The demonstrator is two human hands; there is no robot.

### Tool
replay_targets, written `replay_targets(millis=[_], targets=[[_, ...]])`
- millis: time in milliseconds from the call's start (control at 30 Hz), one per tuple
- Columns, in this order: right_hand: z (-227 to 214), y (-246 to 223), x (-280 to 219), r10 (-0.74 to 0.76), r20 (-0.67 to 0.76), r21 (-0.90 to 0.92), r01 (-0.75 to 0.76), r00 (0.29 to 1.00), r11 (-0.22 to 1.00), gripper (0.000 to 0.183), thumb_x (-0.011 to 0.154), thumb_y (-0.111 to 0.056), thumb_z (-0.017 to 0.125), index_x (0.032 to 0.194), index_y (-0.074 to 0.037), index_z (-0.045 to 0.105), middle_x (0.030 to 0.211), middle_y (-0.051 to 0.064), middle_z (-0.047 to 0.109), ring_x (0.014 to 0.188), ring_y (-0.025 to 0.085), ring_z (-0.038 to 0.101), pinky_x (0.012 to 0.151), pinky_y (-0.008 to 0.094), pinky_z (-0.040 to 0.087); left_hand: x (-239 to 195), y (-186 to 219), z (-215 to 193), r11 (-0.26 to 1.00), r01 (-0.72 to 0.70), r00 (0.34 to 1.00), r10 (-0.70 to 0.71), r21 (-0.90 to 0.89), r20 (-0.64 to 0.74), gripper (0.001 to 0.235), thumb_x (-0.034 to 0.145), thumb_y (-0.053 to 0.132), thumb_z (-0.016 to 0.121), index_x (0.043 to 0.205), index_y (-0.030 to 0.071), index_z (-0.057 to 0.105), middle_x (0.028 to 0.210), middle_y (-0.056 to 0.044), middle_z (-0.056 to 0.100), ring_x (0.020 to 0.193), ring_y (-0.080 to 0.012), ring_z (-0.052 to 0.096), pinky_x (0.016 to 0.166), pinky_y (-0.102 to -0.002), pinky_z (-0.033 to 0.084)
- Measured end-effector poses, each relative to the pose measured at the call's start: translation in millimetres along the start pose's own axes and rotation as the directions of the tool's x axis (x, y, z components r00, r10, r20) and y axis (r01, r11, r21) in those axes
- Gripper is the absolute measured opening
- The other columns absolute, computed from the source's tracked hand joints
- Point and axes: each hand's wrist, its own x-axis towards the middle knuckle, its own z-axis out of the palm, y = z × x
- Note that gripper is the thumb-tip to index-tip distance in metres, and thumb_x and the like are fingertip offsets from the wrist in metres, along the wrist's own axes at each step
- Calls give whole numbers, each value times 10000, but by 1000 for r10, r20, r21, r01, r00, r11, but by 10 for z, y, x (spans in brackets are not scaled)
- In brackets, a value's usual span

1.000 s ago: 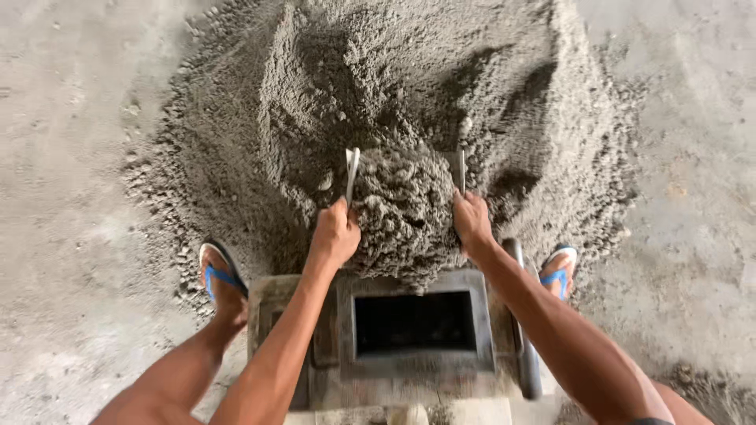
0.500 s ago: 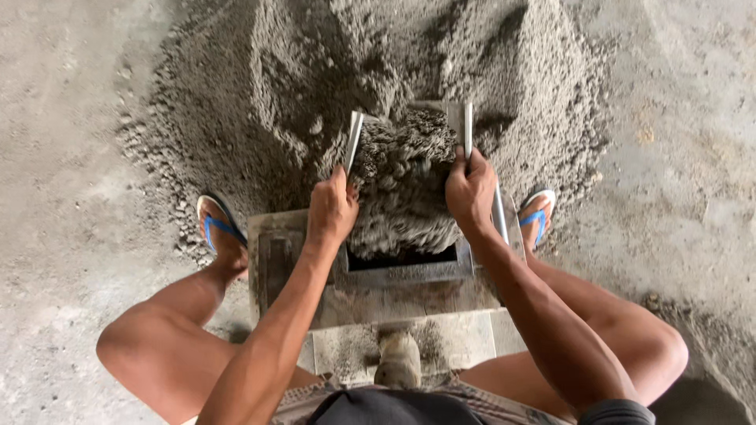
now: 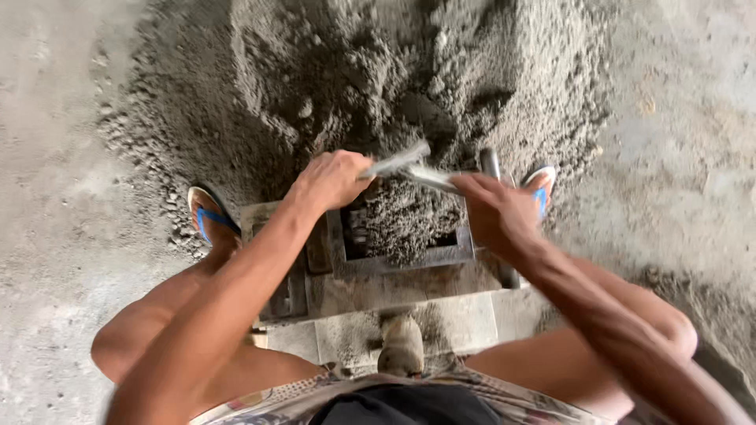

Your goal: The person scoops cement into a metal mold, levels it with a straight edge, and compacts it with a metal rod. They then flip the mold to release the formed brick and place it on a stack of other bricks.

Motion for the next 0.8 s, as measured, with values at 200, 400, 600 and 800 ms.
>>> replay_targets(millis=[200, 400, 600, 800], targets=[[59, -212, -251, -690, -179, 76, 709, 701, 701, 260, 712, -134, 567, 937, -225, 657, 832, -26, 658, 776, 175, 635, 727, 342, 478, -469, 58, -35, 879, -359, 924, 382, 313, -13, 199, 868, 202, 439, 874, 121, 620, 747, -92, 593, 660, -322, 634, 593, -454, 538], [120, -179, 164, -272, 31, 280, 253, 962, 926, 381, 712, -175, 602, 1067, -308, 644, 762, 22, 693, 624, 267, 685, 620, 423, 525, -358, 188, -343, 991, -123, 991, 119, 61, 67, 244, 863, 136, 398, 992, 35, 579, 777, -161, 617, 648, -373, 627, 634, -503, 557], [-134, 118, 1259, -133, -11, 315, 130, 991, 940, 82, 830, -259, 597, 763, -221, 625, 572, 0, 630, 499, 198, 603, 552, 313, 497, 449, -429, -157, 925, 358, 914, -376, -132, -156, 418, 848, 236, 391, 1142, -50, 472, 941, -237, 601, 794, -359, 665, 582, -448, 567], [348, -335, 1957, -243, 307, 342, 132, 920, 930, 231, 863, -450, 540, 927, -260, 655, 715, 2, 671, 656, 223, 665, 657, 379, 529, -268, 51, -336, 794, 510, 828, -558, -332, -63, 522, 852, 207, 341, 1267, -106, 388, 1152, -307, 521, 1050, -420, 571, 771, -501, 539]])
